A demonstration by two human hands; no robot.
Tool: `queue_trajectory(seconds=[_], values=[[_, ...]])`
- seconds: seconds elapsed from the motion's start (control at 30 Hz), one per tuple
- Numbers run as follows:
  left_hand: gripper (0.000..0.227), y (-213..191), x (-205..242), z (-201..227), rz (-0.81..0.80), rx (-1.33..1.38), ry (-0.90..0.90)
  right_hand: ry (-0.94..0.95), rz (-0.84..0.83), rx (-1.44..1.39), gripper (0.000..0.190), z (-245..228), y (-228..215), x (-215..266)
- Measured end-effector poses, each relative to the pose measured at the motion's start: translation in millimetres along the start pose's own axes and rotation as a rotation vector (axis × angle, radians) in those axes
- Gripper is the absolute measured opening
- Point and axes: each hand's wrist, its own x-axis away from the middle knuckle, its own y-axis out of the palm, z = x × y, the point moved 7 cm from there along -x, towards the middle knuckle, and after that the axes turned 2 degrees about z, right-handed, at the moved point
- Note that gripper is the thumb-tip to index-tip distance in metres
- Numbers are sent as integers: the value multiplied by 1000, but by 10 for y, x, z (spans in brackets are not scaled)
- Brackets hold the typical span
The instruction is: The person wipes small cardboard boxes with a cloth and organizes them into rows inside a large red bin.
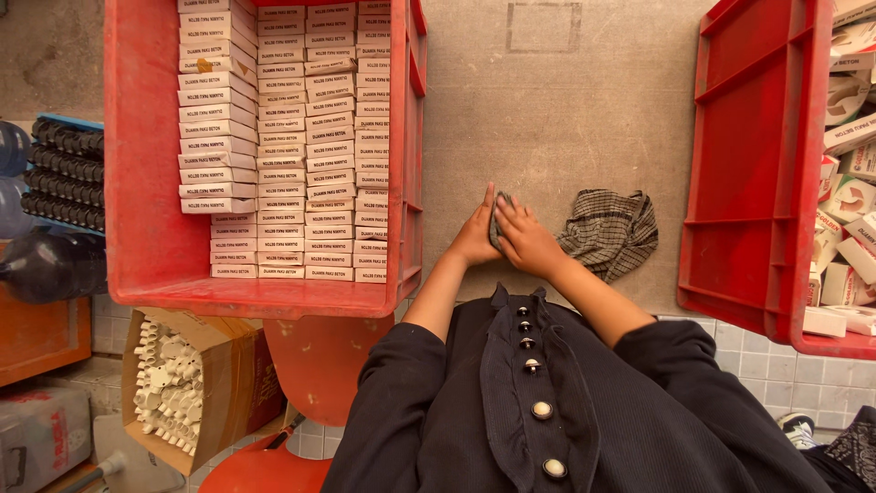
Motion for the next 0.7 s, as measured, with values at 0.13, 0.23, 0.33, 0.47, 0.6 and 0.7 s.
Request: queue_trajectory(seconds=[0.13, 0.23, 0.33, 0.47, 0.6, 0.7], values=[[134, -40, 49, 174, 23, -23, 37, -84, 44, -137, 52, -76, -125, 415], [137, -5, -14, 264, 16, -98, 52, -48, 72, -179, 44, 45, -253, 668], [135, 30, -58, 431, 11, -372, -10, 203, 173, -133, 43, 564, -106, 995], [146, -24, -94, 506, -113, -760, -223, 617, 233, -279, 35, 1065, -65, 1179], [150, 118, -69, 423, -307, -757, -77, 852, 202, -404, 36, 1107, -208, 1000], [125, 443, -193, -373, -318, -876, 72, 444, 360, -107, 35, 698, -318, 707]])
